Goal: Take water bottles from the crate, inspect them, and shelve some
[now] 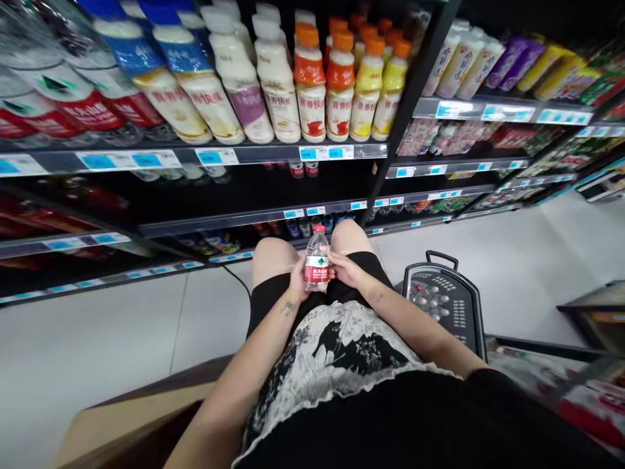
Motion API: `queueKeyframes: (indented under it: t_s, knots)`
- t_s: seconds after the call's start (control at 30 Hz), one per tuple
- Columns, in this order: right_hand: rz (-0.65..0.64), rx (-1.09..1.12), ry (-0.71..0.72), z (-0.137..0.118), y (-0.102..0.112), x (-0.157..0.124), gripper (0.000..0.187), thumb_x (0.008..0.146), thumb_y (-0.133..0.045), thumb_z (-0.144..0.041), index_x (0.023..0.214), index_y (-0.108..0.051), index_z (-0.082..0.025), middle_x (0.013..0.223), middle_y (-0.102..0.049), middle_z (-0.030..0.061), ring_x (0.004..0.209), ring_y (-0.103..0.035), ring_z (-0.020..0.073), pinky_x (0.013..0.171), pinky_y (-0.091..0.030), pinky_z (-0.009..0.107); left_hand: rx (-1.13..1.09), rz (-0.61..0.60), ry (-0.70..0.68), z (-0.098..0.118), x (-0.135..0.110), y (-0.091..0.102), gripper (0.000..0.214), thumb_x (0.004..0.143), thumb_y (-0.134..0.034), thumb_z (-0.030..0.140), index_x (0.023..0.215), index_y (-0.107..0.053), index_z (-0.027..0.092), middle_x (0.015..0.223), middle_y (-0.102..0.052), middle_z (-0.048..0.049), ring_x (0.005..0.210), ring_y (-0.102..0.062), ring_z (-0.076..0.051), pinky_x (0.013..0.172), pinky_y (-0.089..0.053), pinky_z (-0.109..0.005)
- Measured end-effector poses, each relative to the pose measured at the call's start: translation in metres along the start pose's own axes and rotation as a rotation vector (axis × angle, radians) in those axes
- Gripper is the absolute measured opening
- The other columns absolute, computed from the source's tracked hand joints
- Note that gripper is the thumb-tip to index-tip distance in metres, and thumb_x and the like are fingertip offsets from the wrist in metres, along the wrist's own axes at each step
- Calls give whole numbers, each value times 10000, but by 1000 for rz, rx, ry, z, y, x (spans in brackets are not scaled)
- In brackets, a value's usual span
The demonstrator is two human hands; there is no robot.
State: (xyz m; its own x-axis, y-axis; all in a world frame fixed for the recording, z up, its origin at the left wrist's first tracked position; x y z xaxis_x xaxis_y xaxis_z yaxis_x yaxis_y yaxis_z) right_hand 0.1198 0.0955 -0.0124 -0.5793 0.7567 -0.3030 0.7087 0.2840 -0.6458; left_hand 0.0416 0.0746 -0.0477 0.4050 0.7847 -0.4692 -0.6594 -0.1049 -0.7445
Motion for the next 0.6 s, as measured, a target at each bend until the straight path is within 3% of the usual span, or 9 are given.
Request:
queueKeyframes:
  t_s: [0.13, 0.37, 0.6]
  knots:
    - [91, -20, 1, 1, 7, 1, 408, 710, -842, -428, 967, -637, -187, 604, -532, -67, 502, -411, 82, 492, -298, 224, 13, 75, -71, 3, 4, 5, 623, 1008, -391, 523, 1275, -664, 31, 914, -796, -187, 836, -775, -335, 733, -618, -411]
    - [107, -17, 25, -4, 5, -3, 456, 669, -872, -442, 983, -669, -181, 623, -562, -57, 507, -410, 79, 488, -310, 226, 27, 76, -89, 2, 3, 3, 593, 971, -475, 535, 1239, -673, 44, 917, -795, -176, 827, -776, -328, 754, -623, -429]
    - [158, -5, 11, -1, 12, 0, 465, 647, -871, -496, 933, -668, -191, 611, -551, -65, 509, -387, 76, 484, -275, 222, 94, 81, -123, 2, 6, -5, 562, 955, -477, 554, 1023, -755, 70, 816, -792, -167, 819, -777, -328, 803, -623, -445]
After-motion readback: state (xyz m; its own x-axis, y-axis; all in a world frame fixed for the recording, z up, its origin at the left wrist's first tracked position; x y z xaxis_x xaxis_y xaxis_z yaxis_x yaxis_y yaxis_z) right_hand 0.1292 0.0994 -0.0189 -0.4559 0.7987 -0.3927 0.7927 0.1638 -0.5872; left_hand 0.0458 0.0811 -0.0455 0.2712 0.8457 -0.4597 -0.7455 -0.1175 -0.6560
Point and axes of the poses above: each hand's wrist, its own x-axis towards the middle knuckle, its own y-axis out of the back of the hand, z = x × y, the point moved 9 cm from there along x, towards the middle knuckle
